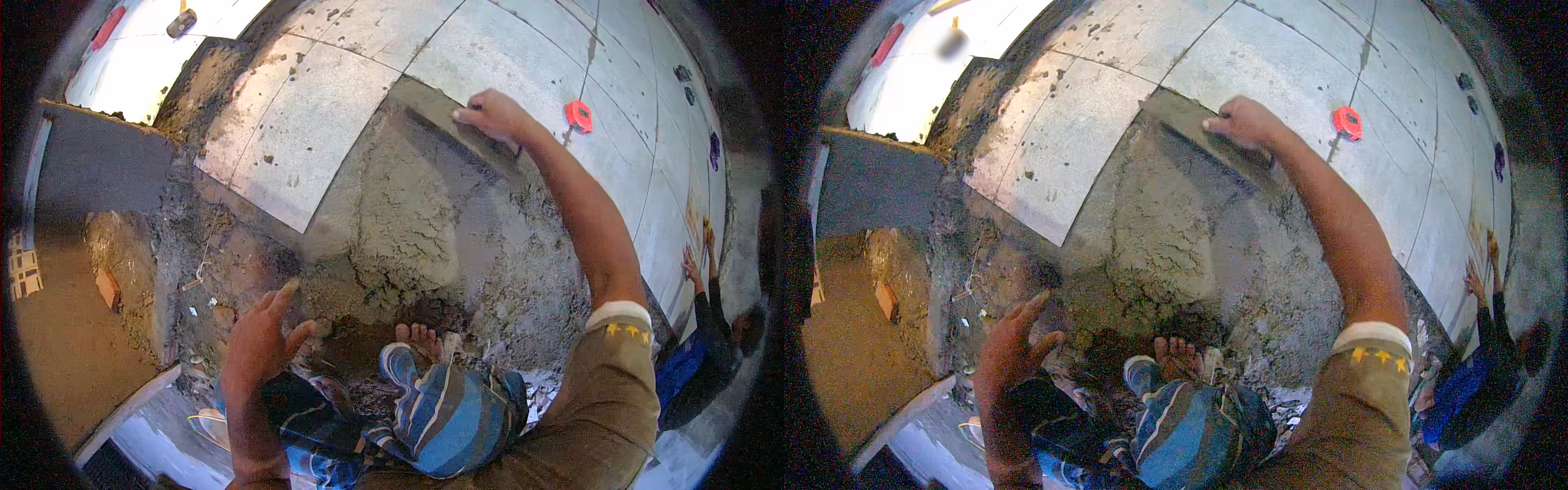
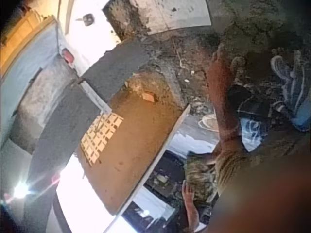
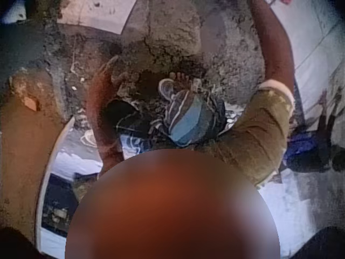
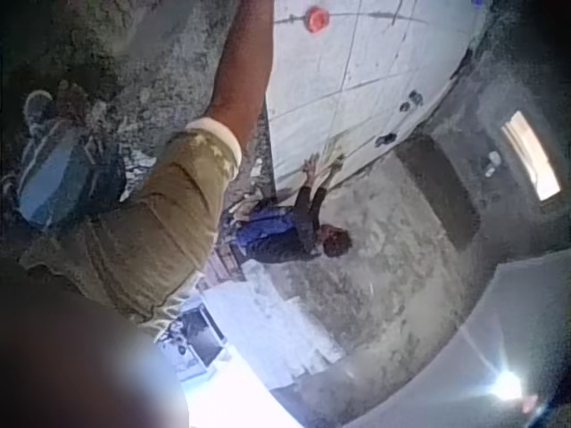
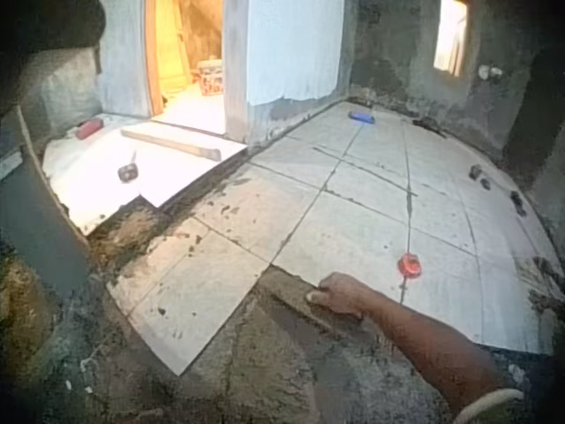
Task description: The recorder uses a rectangular trowel to smooth and level wet cement in a space between already laid floor tiles.
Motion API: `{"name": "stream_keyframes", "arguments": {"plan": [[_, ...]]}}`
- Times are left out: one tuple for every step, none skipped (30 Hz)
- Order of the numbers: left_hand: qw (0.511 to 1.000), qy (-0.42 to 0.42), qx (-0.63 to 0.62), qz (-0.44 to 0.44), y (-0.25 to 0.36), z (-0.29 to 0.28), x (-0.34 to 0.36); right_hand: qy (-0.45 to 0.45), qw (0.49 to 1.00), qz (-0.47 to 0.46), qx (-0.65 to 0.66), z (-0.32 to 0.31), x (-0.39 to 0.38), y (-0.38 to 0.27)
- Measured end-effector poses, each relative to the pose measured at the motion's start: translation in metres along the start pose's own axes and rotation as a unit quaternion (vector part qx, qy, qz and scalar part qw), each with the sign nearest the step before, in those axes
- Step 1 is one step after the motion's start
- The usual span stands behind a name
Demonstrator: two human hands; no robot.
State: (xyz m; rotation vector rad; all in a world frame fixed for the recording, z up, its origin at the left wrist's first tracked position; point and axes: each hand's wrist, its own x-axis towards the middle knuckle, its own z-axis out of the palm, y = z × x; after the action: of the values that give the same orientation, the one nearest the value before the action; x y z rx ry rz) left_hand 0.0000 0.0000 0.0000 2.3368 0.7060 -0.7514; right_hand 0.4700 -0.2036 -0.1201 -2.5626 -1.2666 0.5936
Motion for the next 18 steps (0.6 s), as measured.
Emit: {"name": "stream_keyframes", "arguments": {"plan": [[0.999,0.026,0.007,0.026,0.002,0.003,0.000,-0.021,1.000,0.007,-0.019,0.000,0.012,0.005],[0.997,0.052,0.015,0.054,0.006,0.005,0.002,-0.041,0.998,0.016,-0.039,0.000,0.022,0.013],[0.997,0.050,0.026,0.057,0.002,-0.004,0.008,-0.035,0.999,0.021,-0.031,-0.002,0.040,0.009],[0.996,0.056,0.021,0.059,0.005,-0.003,0.011,-0.057,0.998,0.003,-0.031,-0.007,0.051,0.006],[0.997,0.056,0.017,0.060,0.008,-0.002,0.010,-0.083,0.996,-0.014,-0.026,-0.010,0.058,0.002],[0.997,0.038,0.017,0.062,0.010,-0.002,0.010,-0.105,0.994,0.036,-0.018,-0.013,0.065,-0.005],[0.997,0.044,0.017,0.062,0.012,-0.004,0.015,-0.123,0.988,0.090,-0.016,-0.018,0.069,-0.001],[0.997,0.050,0.017,0.063,0.014,-0.004,0.018,-0.130,0.986,0.106,-0.015,-0.014,0.063,0.016],[0.996,0.039,0.013,0.078,0.013,-0.001,0.026,-0.134,0.987,0.081,-0.034,-0.011,0.058,0.040],[0.995,0.056,0.004,0.087,0.012,-0.004,0.023,-0.136,0.989,0.038,-0.045,-0.005,0.058,0.049],[0.993,0.073,-0.006,0.095,0.010,-0.006,0.024,-0.151,0.985,-0.004,-0.084,-0.004,0.034,0.064],[0.992,0.074,-0.005,0.100,0.010,-0.007,0.026,-0.194,0.975,0.006,-0.109,-0.007,-0.002,0.078],[0.994,0.079,-0.001,0.080,0.008,-0.011,0.019,-0.204,0.967,-0.048,-0.144,-0.020,-0.048,0.064],[0.994,0.082,-0.004,0.076,0.010,-0.011,0.015,-0.179,0.973,-0.020,-0.145,-0.014,-0.092,0.106],[0.993,0.080,-0.008,0.080,0.007,-0.011,0.009,-0.137,0.977,0.158,-0.028,-0.006,-0.138,0.129],[0.996,0.068,-0.002,0.052,0.004,-0.013,0.003,-0.122,0.976,0.170,-0.057,-0.007,-0.174,0.138],[0.998,0.054,0.003,0.026,-0.001,-0.013,-0.002,-0.122,0.967,0.221,-0.017,-0.004,-0.210,0.148],[0.998,0.057,0.007,0.021,-0.007,-0.013,-0.010,-0.135,0.953,0.270,0.007,-0.008,-0.231,0.126]]}}
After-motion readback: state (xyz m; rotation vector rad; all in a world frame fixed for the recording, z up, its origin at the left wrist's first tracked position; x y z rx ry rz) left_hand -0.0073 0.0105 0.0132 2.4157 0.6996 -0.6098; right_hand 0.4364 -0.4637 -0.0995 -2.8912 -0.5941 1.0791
